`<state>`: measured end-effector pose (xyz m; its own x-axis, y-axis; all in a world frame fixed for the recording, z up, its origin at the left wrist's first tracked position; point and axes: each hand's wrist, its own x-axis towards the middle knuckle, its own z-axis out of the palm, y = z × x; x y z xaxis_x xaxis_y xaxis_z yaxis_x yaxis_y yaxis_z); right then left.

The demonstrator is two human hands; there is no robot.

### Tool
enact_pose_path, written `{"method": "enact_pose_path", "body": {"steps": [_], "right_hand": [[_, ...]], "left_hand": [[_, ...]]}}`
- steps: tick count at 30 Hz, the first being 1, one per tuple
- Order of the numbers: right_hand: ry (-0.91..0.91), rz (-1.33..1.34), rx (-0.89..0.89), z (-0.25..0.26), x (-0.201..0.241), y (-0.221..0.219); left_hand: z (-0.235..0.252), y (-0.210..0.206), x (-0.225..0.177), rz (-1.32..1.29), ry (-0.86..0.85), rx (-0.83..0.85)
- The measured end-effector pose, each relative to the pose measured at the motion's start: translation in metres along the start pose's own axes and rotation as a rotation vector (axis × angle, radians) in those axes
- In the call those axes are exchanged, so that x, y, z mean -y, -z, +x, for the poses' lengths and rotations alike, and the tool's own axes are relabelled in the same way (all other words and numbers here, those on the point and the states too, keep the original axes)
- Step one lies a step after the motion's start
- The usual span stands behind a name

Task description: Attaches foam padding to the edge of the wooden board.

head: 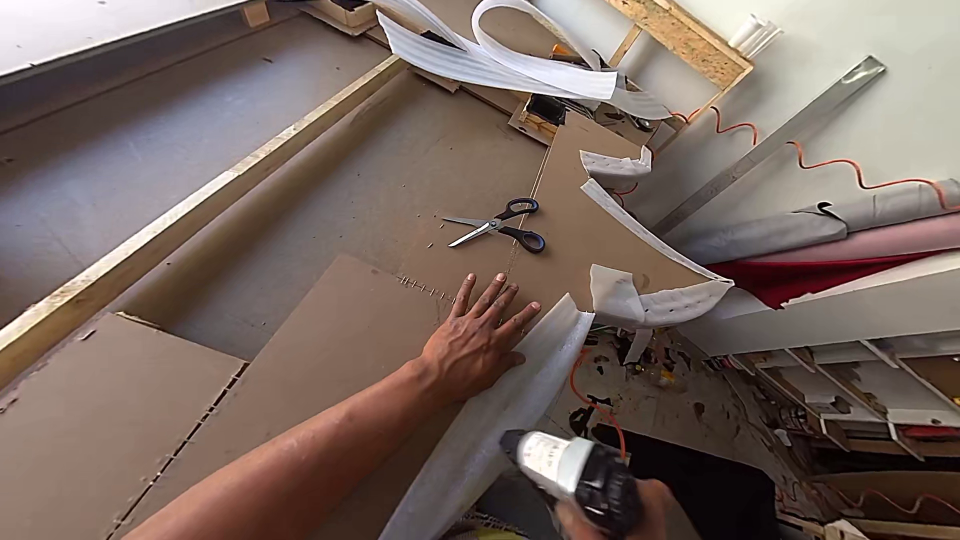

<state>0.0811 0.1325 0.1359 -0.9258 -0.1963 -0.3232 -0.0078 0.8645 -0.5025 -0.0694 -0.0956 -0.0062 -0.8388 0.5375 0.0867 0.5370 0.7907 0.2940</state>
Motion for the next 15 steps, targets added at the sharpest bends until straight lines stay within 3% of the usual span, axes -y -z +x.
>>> {"method": "enact_pose_path", "body": {"steps": [4,8,10,12,15], "right_hand": [[0.100,-0.076,0.024,0.011,0.016,-0.034],[0.077,0.057,-0.045,-0.022,-0.011,-0.008],[-0.088,0.101,-0.067,-0.037,-0.046,0.008],[-0.330,0.058,-0.027,-0.042,-0.092,0.012],[-0.581,-0.013,0.064,-0.025,-0.167,-0.012]], "left_hand": [[0.001,-0.005,0.002,-0.002,-0.011,-0.079],[-0.016,0.026,-0.008,-0.074,-0.030,-0.170],[-0.038,0.061,-0.037,-0.175,-0.075,-0.197],[-0.056,0.091,-0.085,-0.382,-0.123,-0.097],[-0.030,0.071,-0.164,-0.397,-0.305,0.082]]}}
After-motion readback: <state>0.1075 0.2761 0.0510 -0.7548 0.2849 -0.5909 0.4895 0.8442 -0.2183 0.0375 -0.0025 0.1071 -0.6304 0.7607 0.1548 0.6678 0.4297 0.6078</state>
